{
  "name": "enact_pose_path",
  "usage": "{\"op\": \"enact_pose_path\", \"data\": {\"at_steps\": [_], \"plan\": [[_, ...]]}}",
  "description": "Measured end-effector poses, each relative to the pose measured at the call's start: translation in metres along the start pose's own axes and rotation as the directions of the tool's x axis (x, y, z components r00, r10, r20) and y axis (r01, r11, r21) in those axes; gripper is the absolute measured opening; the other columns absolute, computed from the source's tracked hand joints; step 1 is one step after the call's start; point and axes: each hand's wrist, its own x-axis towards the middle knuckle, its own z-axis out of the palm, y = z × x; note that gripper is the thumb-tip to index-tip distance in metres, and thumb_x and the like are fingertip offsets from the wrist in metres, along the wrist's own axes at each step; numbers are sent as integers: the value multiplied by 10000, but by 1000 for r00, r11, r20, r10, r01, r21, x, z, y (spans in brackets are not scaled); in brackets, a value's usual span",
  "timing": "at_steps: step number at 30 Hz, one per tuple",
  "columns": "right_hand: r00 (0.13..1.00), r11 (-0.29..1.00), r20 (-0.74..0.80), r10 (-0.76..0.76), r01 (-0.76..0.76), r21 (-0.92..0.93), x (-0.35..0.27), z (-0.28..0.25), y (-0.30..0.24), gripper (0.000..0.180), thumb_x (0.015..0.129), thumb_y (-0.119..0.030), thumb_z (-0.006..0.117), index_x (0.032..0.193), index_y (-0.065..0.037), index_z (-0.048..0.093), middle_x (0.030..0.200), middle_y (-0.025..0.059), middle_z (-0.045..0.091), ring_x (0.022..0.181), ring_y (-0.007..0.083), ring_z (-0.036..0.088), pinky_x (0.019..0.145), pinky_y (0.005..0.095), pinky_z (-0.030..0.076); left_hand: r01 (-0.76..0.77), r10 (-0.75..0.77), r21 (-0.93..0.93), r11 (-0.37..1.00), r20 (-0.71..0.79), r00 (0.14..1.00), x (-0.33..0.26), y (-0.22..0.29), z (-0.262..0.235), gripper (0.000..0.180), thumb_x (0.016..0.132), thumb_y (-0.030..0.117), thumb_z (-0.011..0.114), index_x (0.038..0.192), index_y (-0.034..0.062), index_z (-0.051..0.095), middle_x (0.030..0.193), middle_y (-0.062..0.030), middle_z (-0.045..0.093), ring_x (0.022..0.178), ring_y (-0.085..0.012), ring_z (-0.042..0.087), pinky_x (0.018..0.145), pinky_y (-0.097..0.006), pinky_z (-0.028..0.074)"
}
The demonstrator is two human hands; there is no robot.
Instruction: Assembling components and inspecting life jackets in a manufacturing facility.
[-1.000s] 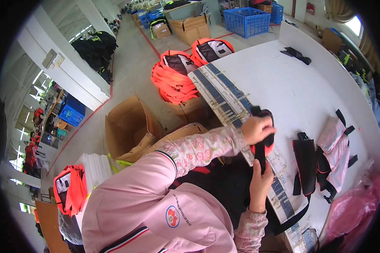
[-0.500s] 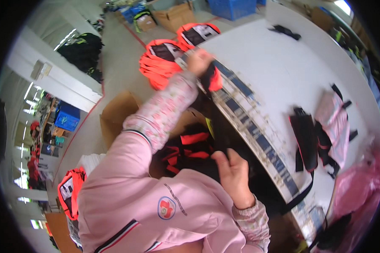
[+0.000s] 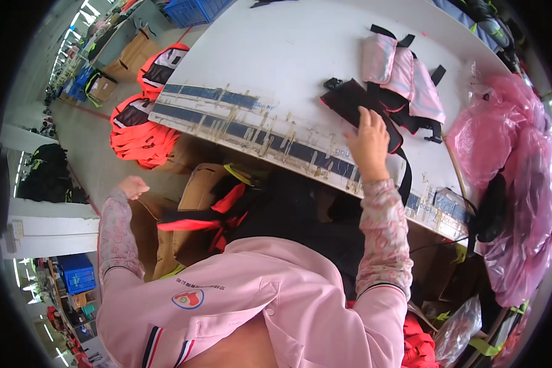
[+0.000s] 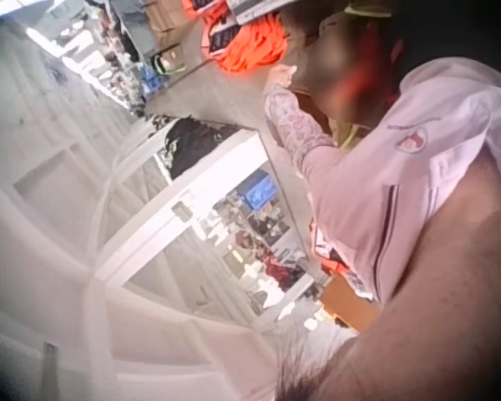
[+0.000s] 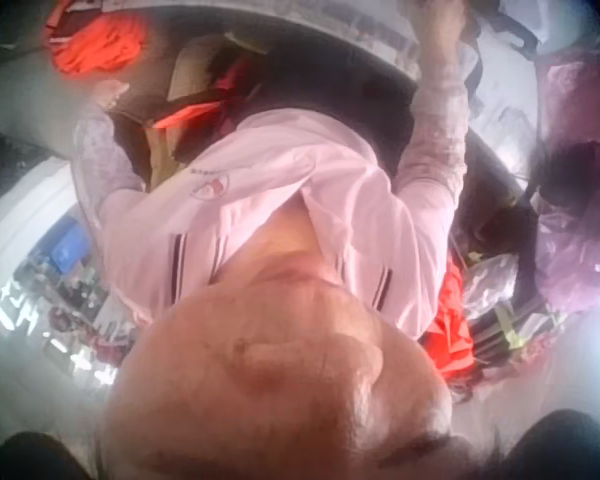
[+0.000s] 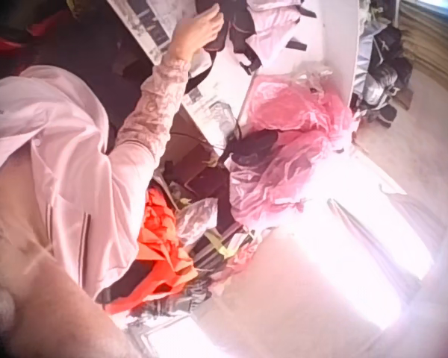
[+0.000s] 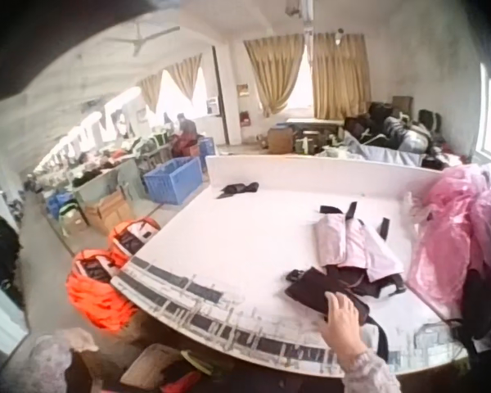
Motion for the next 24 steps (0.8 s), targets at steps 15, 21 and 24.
{"op": "enact_pose_path", "data": {"at_steps": [15, 21, 24], "plan": [[879, 890, -163, -448, 421, -173, 31, -103, -27, 190, 755, -47, 563, 913, -70, 666, 911, 62, 596, 912, 228, 556, 907, 409, 408, -966, 810, -18, 259, -541, 227, -40, 349, 105, 227, 788, 148, 690, 966, 47, 591, 890, -57, 590, 807, -135, 575, 735, -255, 470], [722, 738, -170, -671, 672, -62, 24, -88, -54, 236, 703, -13, 595, 908, -103, 669, 1055, 85, 553, 1058, 278, 512, 962, 469, 383, -994, 780, 97, -58, -617, -106, -36, 398, 159, 234, 740, 100, 696, 945, 48, 594, 996, -105, 601, 964, -277, 559, 863, -356, 438], [801, 807, 102, -590, 580, 112, 8, -31, -29, 195, 697, -27, 571, 865, -72, 659, 1061, 114, 557, 1026, 306, 508, 908, 433, 400, -979, 922, 149, -142, -339, -186, -20, 392, 204, 281, 721, 184, 718, 941, 52, 604, 1049, -119, 593, 1024, -298, 541, 887, -387, 426]]}}
